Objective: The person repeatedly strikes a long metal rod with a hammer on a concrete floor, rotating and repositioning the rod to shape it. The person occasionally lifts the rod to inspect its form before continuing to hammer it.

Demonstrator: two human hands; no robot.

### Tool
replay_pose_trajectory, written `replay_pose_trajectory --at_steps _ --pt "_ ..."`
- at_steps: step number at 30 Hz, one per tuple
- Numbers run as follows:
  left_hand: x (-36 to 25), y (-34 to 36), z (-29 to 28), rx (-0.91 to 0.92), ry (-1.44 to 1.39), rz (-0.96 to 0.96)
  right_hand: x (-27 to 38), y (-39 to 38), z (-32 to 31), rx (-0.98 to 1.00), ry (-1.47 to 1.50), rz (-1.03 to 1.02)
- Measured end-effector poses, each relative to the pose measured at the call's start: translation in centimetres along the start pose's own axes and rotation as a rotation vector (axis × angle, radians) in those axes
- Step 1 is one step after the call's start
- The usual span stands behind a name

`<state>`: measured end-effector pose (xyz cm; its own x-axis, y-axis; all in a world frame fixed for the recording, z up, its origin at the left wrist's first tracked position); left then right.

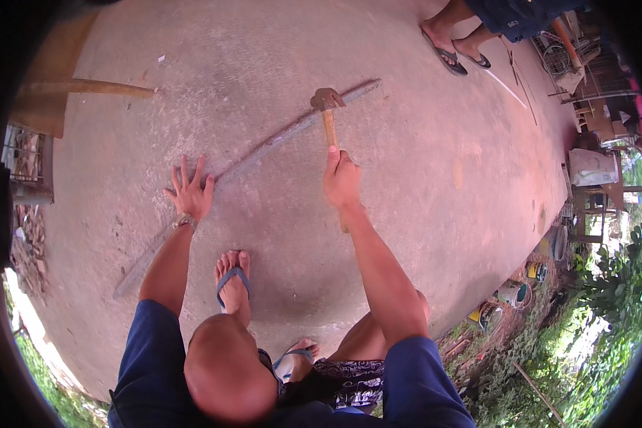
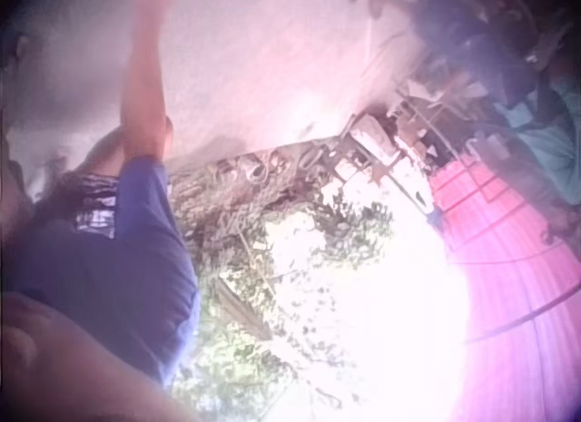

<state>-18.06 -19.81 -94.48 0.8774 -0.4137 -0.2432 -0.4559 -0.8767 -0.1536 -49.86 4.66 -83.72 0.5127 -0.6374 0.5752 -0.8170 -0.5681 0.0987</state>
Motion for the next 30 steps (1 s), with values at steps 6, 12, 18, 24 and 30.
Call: replay_pose_trajectory --at_steps 6,12,18,24,30 --pt "0.0 0.1 0.4 -0.018 0.03 0.014 14.3 3.4 -19.0 -0.425 0.708 -0.39" --pt "0.4 0.4 1.0 -0.039 0.035 0.042 16.5 2.7 -18.5 -0.703 0.798 -0.622" --pt "0.3 1.1 0.2 -0.047 0.018 0.022 -1.1 1.4 -1.1 0.04 0.21 0.053" --pt "0.7 2.2 0.7 0.023 0.06 -0.025 -2.2 -3.6 -7.3 0.012 0.503 0.313" --pt "4.2 -5.1 -2.6 -0.292 -0.161 0.371 -2.8 -14.6 -9.6 0.294 0.779 0.779"
Point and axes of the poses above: each hand's wrist, its own y-axis towards the middle knuckle, its own z-axis out of the palm, x = y × z, the point moved 7 cm from there along y, towards the middle knuckle, and after that the axes turned 5 degrees about -y, right-handed, at the moved point
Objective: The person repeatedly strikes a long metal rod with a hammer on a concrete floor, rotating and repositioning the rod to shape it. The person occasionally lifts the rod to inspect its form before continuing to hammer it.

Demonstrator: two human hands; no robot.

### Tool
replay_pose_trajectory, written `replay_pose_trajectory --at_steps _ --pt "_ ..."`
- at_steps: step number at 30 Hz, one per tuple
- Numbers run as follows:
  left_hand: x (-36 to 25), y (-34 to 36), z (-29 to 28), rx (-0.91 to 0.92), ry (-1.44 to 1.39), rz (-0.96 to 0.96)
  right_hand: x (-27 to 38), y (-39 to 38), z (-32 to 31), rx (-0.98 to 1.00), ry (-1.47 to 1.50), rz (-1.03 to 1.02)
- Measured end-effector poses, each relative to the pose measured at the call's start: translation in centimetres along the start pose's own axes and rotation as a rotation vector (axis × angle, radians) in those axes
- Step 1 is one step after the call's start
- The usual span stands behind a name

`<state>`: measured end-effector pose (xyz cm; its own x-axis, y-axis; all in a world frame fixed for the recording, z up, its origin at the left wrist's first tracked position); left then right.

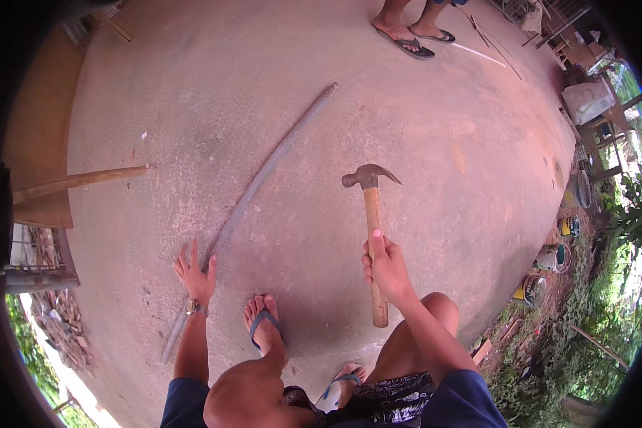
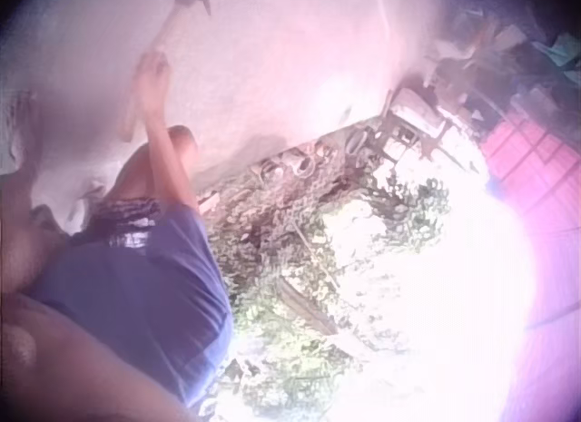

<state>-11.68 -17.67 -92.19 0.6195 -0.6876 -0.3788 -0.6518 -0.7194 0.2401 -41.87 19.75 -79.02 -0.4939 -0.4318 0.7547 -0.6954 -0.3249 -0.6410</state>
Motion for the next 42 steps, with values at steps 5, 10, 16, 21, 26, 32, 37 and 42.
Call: replay_pose_trajectory --at_steps 5,10,16,21,26,32,37,42 --pt "8.4 -11.9 -4.9 0.24 0.139 -0.25 -2.5 -3.4 -0.9 0.039 0.074 0.144" --pt "12.2 -14.5 -4.0 0.295 0.186 -0.154 -2.9 -4.6 -0.6 0.129 0.136 0.163" --pt "3.0 -16.3 -8.6 0.377 -0.165 -0.039 -0.8 -6.0 -0.4 0.187 0.228 0.079" --pt "-7.7 -7.8 -10.2 0.507 -0.407 -0.338 -0.5 -6.6 1.2 0.169 0.26 0.05" --pt "-17.2 6.5 -8.6 0.662 -0.953 -0.689 -1.6 -7.0 1.7 0.177 0.195 0.056" --pt "-26.8 21.9 -8.6 0.642 -1.325 -0.731 -2.6 -9.0 0.9 0.273 0.216 0.098" --pt "-34.8 18.6 -12.6 0.685 -1.608 -0.573 -2.4 -9.7 -0.2 0.269 0.254 0.104" --pt "-40.4 13.4 -17.7 0.659 -1.691 -0.522 -1.8 -9.0 -0.2 0.24 0.382 0.109"
Point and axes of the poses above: each hand's wrist, its own y-axis towards the middle knuckle, its own z-axis out of the palm, x = y × z, the point moved 7 cm from there along y, towards the middle knuckle, and after that the axes turned 5 degrees about -y, right-handed, at the moved point
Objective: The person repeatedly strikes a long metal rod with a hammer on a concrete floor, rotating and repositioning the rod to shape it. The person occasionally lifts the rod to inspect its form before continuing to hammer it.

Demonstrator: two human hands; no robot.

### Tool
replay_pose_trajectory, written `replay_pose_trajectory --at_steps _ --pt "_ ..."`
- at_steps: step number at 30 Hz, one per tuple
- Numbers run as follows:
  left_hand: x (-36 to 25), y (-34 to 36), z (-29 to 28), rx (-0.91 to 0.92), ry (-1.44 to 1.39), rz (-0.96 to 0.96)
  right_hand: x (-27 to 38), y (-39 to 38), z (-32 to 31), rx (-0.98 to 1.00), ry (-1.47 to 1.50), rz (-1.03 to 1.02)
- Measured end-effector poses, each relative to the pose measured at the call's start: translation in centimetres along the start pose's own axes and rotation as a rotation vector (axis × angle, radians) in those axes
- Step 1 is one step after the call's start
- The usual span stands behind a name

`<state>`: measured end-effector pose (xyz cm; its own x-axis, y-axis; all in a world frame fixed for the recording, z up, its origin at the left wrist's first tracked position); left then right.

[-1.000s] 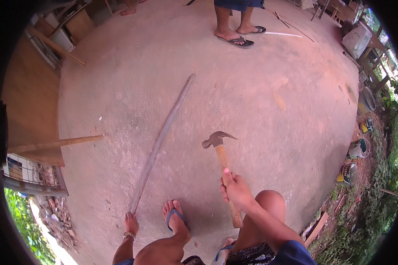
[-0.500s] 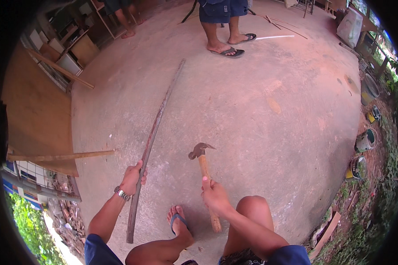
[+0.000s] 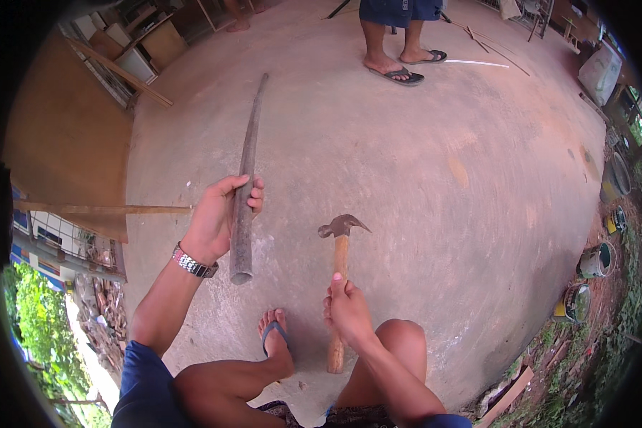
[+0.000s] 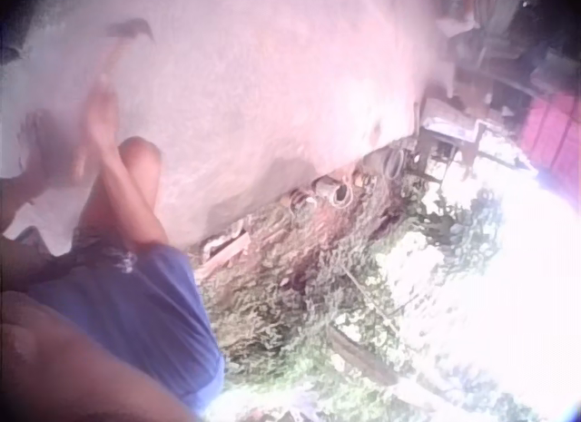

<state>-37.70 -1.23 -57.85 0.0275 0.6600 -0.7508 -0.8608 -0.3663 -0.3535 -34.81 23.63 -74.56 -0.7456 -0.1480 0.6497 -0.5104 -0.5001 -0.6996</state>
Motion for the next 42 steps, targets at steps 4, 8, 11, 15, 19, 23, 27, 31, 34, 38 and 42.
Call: replay_pose_trajectory --at_steps 4,8,11,15,19,23,27,31,34,38,42 --pt "-3.6 -2.1 3.9 -0.014 -0.178 0.134 0.4 0.7 0.9 0.007 -0.018 -0.034" --pt "-4.5 -5.5 6.5 0.19 -0.393 0.142 0.4 1.3 1.9 0.035 -0.084 -0.043" --pt "-3.2 -6.8 5.4 0.04 -0.65 0.024 -0.1 1.5 2.8 0.077 -0.095 -0.015" --pt "-3.9 -7.3 5.9 0.167 -0.856 0.032 -0.8 1.5 3.6 0.103 -0.088 0.027" --pt "-4.1 -7.2 7.4 0.237 -0.883 0.007 -1.2 1.8 4.2 0.11 -0.101 0.024" --pt "-3.5 -6.8 7.6 0.074 -0.692 0.058 -1.4 2.1 4.3 0.113 -0.152 0.016" --pt "-3.8 -6.8 7.6 0.068 -0.492 0.193 -1.6 2.3 4.2 0.111 -0.16 0.019" --pt "-3.6 -6.1 8.0 0.111 -0.431 0.19 -1.4 2.4 4.0 0.097 -0.165 0.014" --pt "-3.2 -5.9 8.3 0.122 -0.384 0.175 -1.1 2.3 4.2 0.092 -0.174 0.015" --pt "-2.6 -5.9 8.4 0.095 -0.34 0.157 -1.0 2.0 4.4 0.106 -0.156 0.024" --pt "-2.3 -5.9 8.5 0.106 -0.283 0.158 -1.2 2.0 4.3 0.116 -0.132 0.047"
Point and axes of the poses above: each hand's wrist, its own y-axis towards the middle knuckle, its own z-axis out of the palm, x = y × z, the point moved 7 cm from there along y, towards the middle knuckle, and after that the axes turned 5 degrees about -y, right-handed, at the moved point
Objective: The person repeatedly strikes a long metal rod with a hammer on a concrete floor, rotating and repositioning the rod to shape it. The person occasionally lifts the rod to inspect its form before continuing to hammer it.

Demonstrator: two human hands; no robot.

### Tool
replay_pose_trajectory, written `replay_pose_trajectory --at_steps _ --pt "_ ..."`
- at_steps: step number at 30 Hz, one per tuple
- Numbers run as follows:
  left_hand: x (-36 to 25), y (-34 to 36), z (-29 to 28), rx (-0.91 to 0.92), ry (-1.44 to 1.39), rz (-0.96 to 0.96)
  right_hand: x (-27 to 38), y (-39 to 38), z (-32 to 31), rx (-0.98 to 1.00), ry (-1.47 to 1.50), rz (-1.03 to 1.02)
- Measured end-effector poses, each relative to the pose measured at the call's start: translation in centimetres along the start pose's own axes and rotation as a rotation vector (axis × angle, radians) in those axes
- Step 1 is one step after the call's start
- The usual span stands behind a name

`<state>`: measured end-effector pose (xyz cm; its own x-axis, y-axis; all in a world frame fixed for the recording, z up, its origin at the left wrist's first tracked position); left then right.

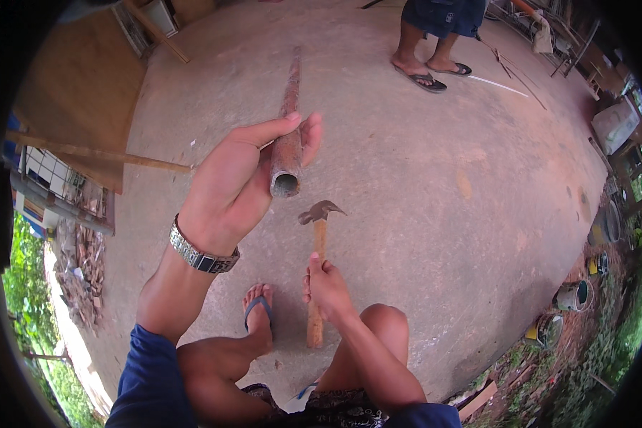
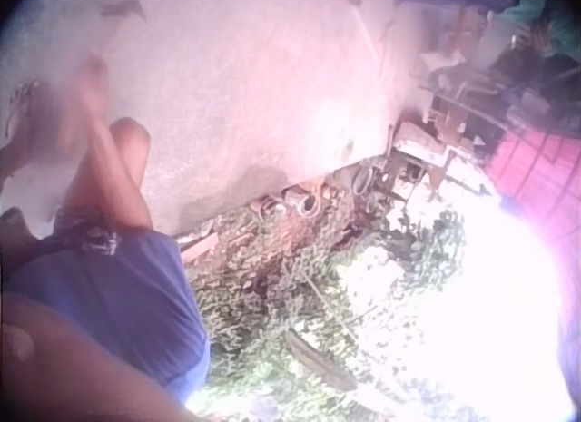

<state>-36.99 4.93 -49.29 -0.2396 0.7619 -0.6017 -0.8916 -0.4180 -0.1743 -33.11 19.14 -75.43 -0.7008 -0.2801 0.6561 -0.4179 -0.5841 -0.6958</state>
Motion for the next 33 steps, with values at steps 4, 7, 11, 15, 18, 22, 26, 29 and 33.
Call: replay_pose_trajectory --at_steps 4,7,11,15,18,22,26,29,33 --pt "-0.2 -0.1 0.0 0.021 0.065 0.018 0.0 0.0 -0.3 -0.003 -0.021 -0.013" --pt "-0.4 -0.3 -0.2 -0.007 0.068 0.028 -0.1 0.0 -0.5 -0.006 -0.004 -0.008" --pt "-0.4 -0.4 -0.1 -0.007 0.068 0.036 -0.1 -0.1 -0.6 0.0 0.022 -0.002" --pt "-0.6 0.1 -0.1 0.043 0.013 0.038 -0.1 -0.1 -0.8 -0.007 0.01 -0.019" --pt "-1.1 0.5 -0.2 0.074 -0.033 0.044 -0.2 0.0 -0.9 -0.009 0.017 -0.017" --pt "-1.7 0.5 -0.1 0.093 -0.077 0.057 -0.2 -0.1 -0.8 0.005 0.067 0.01" --pt "-2.1 0.0 0.0 0.067 0.004 0.11 0.2 -0.3 -0.7 0.001 0.06 0.002" --pt "-1.9 -0.3 0.1 0.048 0.039 0.108 0.2 -0.4 -0.8 -0.017 0.046 -0.005" --pt "-1.7 -0.7 0.0 -0.002 0.039 0.087 0.0 -0.4 -0.8 -0.016 0.06 -0.001"
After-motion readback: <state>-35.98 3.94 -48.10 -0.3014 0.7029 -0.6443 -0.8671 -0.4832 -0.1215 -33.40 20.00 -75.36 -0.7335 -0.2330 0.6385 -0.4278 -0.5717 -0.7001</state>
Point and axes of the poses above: each hand's wrist, its own y-axis towards the middle knuckle, its own z-axis out of the palm, x = y × z, the point moved 7 cm from there along y, towards the middle knuckle, and after that the axes turned 5 degrees about -y, right-handed, at the moved point
